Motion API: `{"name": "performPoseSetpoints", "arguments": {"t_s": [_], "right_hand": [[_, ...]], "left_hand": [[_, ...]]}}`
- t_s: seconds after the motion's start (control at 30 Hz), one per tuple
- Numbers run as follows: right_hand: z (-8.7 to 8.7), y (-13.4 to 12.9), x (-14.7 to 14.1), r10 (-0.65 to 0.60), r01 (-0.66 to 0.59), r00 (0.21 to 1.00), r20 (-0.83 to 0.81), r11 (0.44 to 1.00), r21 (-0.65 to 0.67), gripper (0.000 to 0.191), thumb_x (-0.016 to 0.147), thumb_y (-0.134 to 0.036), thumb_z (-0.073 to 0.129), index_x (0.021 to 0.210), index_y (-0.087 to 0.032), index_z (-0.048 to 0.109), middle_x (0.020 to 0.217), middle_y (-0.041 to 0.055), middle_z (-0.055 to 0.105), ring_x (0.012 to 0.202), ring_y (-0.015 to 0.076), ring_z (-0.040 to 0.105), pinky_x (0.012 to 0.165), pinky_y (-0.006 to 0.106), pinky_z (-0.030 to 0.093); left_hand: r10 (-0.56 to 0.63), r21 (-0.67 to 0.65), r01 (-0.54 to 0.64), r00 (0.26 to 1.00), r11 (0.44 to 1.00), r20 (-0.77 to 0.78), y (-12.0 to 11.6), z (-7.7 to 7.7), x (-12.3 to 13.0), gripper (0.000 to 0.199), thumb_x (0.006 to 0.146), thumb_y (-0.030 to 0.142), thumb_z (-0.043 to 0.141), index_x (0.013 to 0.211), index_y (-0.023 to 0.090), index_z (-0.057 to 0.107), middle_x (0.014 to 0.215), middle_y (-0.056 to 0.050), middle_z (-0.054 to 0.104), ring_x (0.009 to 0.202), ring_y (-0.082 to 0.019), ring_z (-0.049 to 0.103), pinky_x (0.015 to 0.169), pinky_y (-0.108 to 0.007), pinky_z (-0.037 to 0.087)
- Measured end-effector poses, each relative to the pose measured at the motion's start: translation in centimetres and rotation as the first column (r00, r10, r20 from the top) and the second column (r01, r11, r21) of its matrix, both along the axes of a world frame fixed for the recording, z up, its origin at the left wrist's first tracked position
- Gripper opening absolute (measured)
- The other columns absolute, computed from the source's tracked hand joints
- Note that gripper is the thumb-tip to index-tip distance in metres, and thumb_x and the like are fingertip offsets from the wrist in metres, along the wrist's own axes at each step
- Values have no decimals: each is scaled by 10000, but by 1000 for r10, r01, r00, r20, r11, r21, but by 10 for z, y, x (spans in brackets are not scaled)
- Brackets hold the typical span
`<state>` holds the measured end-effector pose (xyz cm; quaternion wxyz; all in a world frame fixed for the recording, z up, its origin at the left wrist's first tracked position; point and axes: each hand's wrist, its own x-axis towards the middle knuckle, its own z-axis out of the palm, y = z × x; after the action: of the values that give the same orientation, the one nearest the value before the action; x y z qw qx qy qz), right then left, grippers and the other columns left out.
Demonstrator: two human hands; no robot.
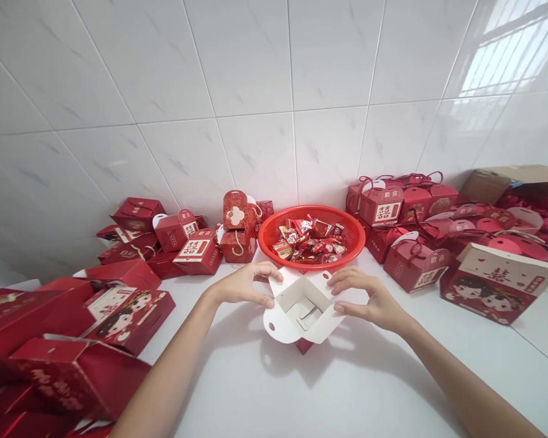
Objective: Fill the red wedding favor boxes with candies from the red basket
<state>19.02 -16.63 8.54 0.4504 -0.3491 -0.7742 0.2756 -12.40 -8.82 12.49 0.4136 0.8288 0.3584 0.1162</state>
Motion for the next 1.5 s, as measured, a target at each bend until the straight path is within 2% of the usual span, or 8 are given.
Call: {"name": "performPoseSetpoints", "arguments": {"t_s": [0.43,0.63,0.73,0.9,1.0,1.07,1.23,1.5], "right_hand": [[2,2,3,-37,34,992,-124,999,-24,157,836,-392,728,850,-237,746,974,68,744,980,236,666,905,402,523],[-2,7,4,-110,97,969,-221,993,-68,213,843,-432,702,808,-225,743,933,71,751,925,234,673,875,376,512],[-5,9,4,-205,178,948,-243,975,-130,280,844,-480,676,768,-216,733,891,63,749,867,226,671,846,354,504],[-14,16,3,-295,242,921,-255,945,-220,377,840,-540,630,715,-198,726,745,51,729,759,218,657,771,327,495],[-20,18,1,-313,259,921,-231,936,-238,399,838,-552,616,699,-191,714,733,52,725,738,217,651,739,317,487],[-22,18,0,-317,269,928,-196,934,-235,399,841,-548,608,691,-192,707,729,49,722,733,214,644,734,314,481],[-26,16,-3,-324,295,938,-123,933,-206,381,851,-528,599,692,-196,701,751,50,721,751,218,640,756,318,477],[-31,18,-5,-326,309,940,-97,937,-162,376,866,-520,586,693,-205,695,740,43,714,740,213,633,744,311,480]], "left_hand": [[63,0,-63,998,998,25,-4,11,3,372,797,524,664,932,178,657,1015,-54,674,958,-211,618,905,-340,494],[217,169,-239,966,956,138,5,22,10,375,818,535,630,881,170,684,928,-56,710,895,-215,643,863,-349,513],[191,211,-218,971,953,140,21,29,30,351,810,511,634,890,175,693,949,-56,732,893,-219,662,841,-330,518],[-4,241,71,964,968,-267,61,30,80,328,817,422,605,1002,182,730,1065,-66,744,987,-236,676,871,-299,496],[-137,114,243,809,963,-572,80,23,111,490,793,468,619,1220,232,666,1295,-78,666,1124,-274,638,927,-324,480],[-118,94,247,722,965,-682,84,18,129,633,762,484,639,1352,267,571,1358,-90,624,1126,-296,637,892,-337,499],[-77,113,251,639,961,-765,81,13,160,770,706,345,684,1433,211,470,1287,-158,651,982,-313,687,803,-367,538],[-23,209,272,657,939,-753,89,6,165,694,604,265,737,1277,184,593,1251,-161,657,1076,-349,654,879,-389,538]]}}
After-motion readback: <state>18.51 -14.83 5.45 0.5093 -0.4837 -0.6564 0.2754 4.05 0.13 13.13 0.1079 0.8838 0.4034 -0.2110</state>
